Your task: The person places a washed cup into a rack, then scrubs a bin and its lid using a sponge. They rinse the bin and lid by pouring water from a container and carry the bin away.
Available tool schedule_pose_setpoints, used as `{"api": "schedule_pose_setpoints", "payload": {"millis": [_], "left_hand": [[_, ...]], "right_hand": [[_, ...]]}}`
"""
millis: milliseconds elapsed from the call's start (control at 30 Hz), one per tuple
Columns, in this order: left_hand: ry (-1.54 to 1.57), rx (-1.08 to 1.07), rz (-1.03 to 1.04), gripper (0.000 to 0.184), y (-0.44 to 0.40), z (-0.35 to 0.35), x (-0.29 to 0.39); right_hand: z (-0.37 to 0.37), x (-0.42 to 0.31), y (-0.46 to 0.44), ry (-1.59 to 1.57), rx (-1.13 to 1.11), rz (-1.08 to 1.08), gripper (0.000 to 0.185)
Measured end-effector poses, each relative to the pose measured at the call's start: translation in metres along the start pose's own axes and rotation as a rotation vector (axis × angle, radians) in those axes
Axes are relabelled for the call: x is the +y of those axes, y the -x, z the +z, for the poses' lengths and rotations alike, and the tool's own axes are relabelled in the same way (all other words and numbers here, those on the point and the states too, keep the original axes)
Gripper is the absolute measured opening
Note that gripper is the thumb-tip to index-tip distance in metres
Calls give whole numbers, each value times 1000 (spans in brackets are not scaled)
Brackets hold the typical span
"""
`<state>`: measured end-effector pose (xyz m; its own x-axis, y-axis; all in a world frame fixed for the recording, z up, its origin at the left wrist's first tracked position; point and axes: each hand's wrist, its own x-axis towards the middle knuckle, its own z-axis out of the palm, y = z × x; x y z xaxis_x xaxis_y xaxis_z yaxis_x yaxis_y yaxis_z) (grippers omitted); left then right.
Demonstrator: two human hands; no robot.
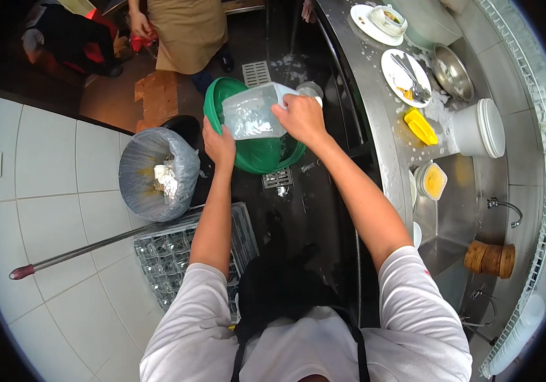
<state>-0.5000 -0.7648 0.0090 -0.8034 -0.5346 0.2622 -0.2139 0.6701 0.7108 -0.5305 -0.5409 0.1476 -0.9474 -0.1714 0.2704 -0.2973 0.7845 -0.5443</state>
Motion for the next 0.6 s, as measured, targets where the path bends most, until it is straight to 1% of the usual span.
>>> {"api": "schedule_pose_setpoints", "payload": {"millis": [33,100,300,433,533,600], "left_hand": [[9,23,32,61,-4,3,1],[46,60,105,60,-14,8,13],[-149,38,154,64,-38,32,59],[-244,-21,215,65,-44,44,88],[-318,-94,264,65,-46,53,106],[-346,-162,299,64,-44,54,118]], "right_hand": [[0,1,0,-10,38,-11,37],[-5,1,0,13,44,-33,36],[-22,1,5,110,67,-128,35],[-45,4,10,225,98,-240,34],[-70,8,20,301,78,-375,32],[-88,13,34,355,66,-354,31]]}}
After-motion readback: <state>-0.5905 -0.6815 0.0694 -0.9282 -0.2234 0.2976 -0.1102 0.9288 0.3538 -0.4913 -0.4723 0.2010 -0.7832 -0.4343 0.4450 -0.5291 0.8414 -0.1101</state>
